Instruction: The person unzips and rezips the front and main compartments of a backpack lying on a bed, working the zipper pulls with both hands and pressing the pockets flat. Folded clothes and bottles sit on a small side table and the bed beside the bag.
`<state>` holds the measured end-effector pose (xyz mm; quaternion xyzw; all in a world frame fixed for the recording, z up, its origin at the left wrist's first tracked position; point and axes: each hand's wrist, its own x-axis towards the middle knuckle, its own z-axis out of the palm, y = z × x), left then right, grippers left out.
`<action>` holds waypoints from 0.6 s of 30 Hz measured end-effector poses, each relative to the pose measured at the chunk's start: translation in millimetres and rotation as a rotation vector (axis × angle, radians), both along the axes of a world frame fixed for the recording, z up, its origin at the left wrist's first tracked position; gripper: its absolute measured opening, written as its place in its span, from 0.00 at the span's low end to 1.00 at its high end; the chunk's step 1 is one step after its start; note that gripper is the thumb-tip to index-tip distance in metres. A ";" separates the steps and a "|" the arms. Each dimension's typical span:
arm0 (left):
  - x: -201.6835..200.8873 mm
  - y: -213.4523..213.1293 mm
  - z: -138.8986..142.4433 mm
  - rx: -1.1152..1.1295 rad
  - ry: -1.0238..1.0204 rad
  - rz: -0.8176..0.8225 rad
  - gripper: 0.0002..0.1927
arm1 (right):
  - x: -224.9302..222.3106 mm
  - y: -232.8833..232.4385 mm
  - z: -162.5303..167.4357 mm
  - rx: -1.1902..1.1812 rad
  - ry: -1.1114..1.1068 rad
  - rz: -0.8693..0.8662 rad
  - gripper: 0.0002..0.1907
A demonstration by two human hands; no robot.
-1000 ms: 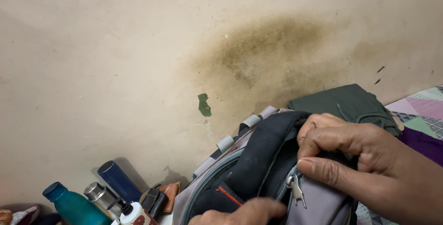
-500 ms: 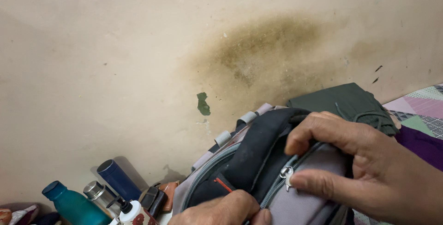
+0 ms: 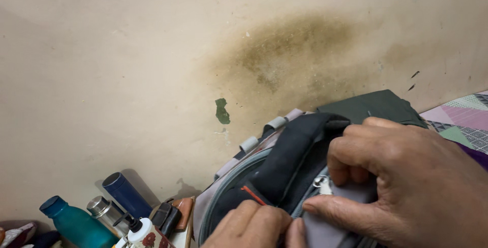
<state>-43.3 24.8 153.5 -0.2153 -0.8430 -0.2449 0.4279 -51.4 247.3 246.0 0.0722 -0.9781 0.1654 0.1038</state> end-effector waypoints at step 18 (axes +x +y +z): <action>4.7 7.4 1.0 -0.042 -0.023 0.009 0.12 | 0.3 6.9 11.3 -0.213 -0.154 0.140 0.13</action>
